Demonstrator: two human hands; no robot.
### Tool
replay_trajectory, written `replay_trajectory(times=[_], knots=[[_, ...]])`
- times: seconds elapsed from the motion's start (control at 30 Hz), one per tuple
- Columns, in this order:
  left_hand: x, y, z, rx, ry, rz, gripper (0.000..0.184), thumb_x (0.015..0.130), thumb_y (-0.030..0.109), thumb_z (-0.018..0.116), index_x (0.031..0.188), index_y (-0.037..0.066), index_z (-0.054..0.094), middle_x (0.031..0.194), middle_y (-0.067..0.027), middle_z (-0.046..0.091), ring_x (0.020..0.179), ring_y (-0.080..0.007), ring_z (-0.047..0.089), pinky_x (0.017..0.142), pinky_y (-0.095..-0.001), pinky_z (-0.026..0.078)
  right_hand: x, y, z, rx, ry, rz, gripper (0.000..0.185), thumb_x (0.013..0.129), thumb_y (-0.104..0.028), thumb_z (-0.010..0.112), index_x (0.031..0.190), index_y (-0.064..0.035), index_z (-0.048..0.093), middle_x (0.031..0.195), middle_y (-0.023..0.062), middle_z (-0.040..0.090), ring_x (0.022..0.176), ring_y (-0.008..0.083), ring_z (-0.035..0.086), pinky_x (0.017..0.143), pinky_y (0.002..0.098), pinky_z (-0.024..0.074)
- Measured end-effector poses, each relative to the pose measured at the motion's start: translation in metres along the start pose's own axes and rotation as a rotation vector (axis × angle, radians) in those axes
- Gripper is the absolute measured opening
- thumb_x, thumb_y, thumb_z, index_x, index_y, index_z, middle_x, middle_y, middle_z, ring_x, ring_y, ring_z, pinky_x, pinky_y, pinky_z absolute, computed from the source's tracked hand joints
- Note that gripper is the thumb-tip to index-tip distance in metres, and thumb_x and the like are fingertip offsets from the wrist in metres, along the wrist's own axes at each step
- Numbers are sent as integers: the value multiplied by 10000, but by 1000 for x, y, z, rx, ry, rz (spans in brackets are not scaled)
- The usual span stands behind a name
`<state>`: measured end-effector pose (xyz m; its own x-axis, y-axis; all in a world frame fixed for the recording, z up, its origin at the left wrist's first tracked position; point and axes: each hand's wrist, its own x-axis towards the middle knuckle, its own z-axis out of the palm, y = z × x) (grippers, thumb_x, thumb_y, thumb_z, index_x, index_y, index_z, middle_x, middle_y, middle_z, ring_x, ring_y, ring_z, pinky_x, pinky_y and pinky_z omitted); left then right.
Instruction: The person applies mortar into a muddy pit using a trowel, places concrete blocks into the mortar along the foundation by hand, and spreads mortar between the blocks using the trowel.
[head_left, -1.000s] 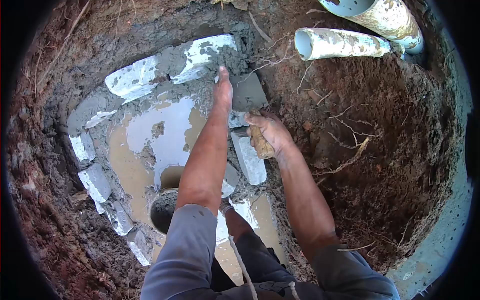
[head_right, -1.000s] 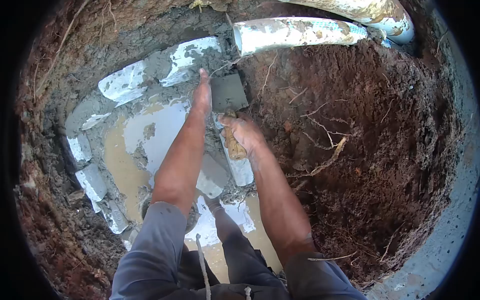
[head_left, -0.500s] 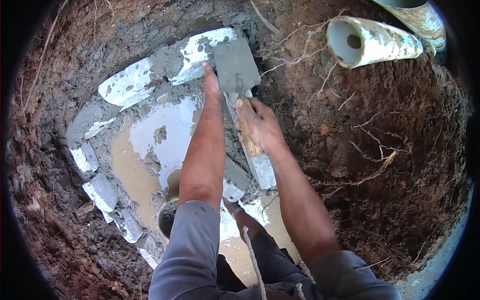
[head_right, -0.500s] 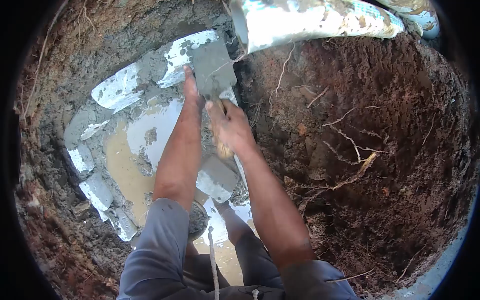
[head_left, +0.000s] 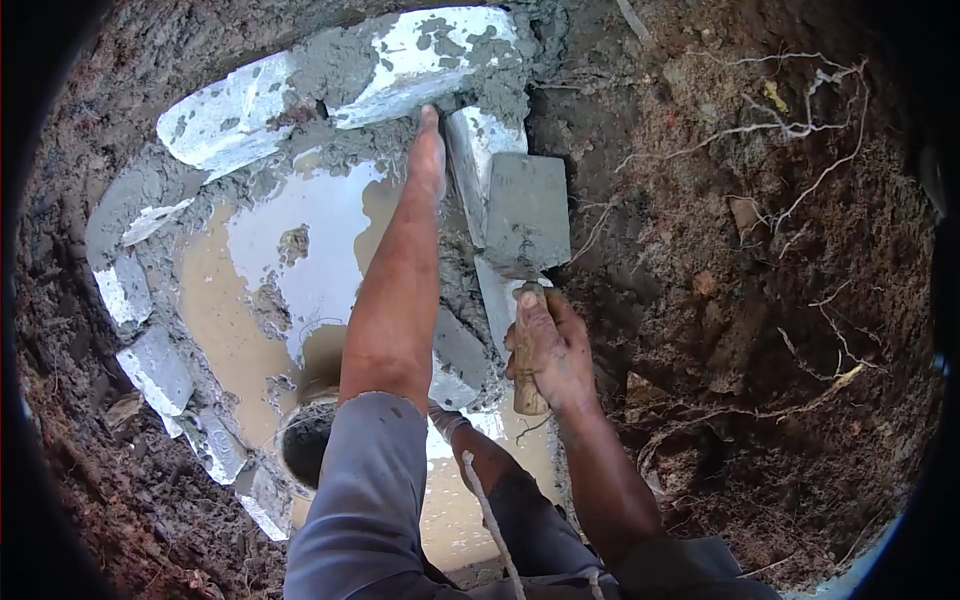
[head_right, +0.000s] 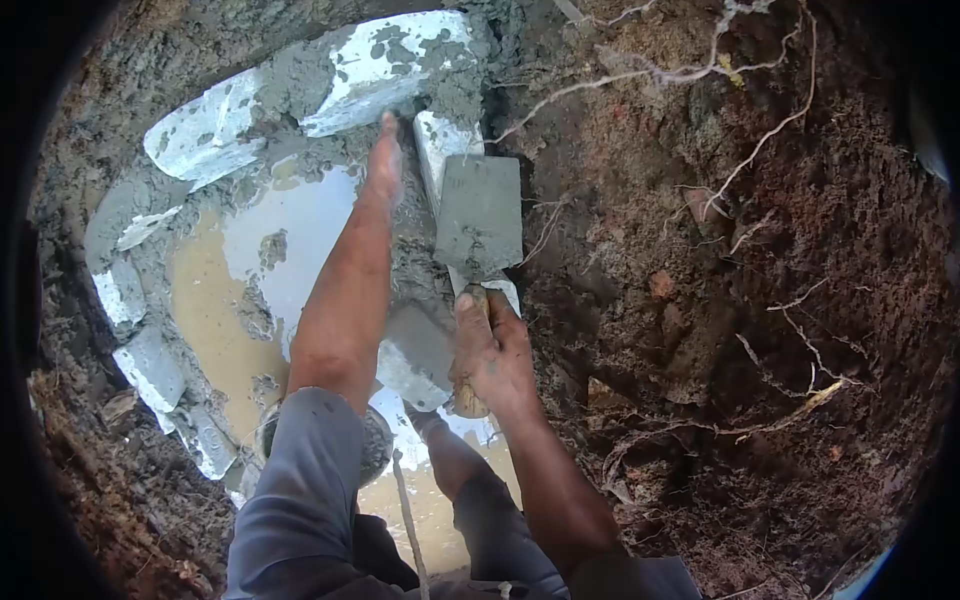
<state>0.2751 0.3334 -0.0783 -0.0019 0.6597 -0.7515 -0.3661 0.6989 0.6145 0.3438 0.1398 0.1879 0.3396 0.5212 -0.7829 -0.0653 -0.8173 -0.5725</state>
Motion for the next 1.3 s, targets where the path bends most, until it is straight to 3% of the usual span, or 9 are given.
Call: replay_trajectory(times=[0.1,0.23,0.37,0.83,0.87,0.9,0.97,1.13,1.3], knots=[[-7,20,8,173,-50,75,894,919,654,408,1451,-53,285,1528,-215,262,1415,-301,243,1142,-394,198,14,4,-4,13,-73,-61,438,918,-463,589,1057,-47,588,629,49,564,445,116,512,417,254,425],[-34,50,12,315,-46,148,694,979,538,352,1384,-20,438,1452,-202,411,1367,-316,355,1126,-362,253,10,-8,-11,146,-86,10,454,890,-481,610,1046,-54,604,614,47,566,432,115,506,405,255,427],[-29,56,17,97,-111,63,826,956,610,353,1376,-101,392,1446,-254,387,1366,-329,347,1116,-384,271,37,-41,-5,255,-150,20,405,884,-432,663,980,-41,620,620,16,556,484,100,525,422,253,408],[-61,37,10,441,-162,257,734,961,577,340,1439,19,354,1454,-188,411,1360,-337,363,1116,-374,278,46,-63,16,-107,38,-168,513,848,-484,661,1046,-18,579,625,33,547,463,108,517,405,268,453],[-70,36,2,424,-138,280,722,963,569,339,1438,25,358,1449,-186,420,1357,-342,370,1115,-373,283,35,-49,14,-194,59,-212,506,844,-476,666,1063,-30,572,645,27,546,504,107,531,430,273,461],[-82,37,-6,394,-117,300,711,966,561,337,1438,31,362,1444,-184,429,1353,-347,377,1114,-372,287,12,-44,22,-192,88,-171,260,891,-273,653,900,-27,568,676,2,542,577,72,497,486,249,404],[-109,31,-32,286,-15,304,630,963,483,449,1379,10,446,1366,-196,513,1285,-319,467,1063,-354,347,-5,3,15,-147,3,-177,208,874,-176,686,942,-46,538,697,-10,534,551,57,486,460,228,388],[-141,4,-148,10,196,165,494,966,397,531,1243,-10,564,1187,-131,622,1115,-181,546,974,-323,397,5,69,46,-108,-200,212,183,859,-130,629,953,-11,527,673,37,527,495,121,498,417,288,419],[-209,24,-251,130,245,50,586,947,450,527,1341,17,488,1291,-149,566,1185,-243,534,1016,-410,386,113,58,129,-20,-58,134,212,886,-180,605,1009,-16,551,655,55,531,455,155,505,396,311,424]])
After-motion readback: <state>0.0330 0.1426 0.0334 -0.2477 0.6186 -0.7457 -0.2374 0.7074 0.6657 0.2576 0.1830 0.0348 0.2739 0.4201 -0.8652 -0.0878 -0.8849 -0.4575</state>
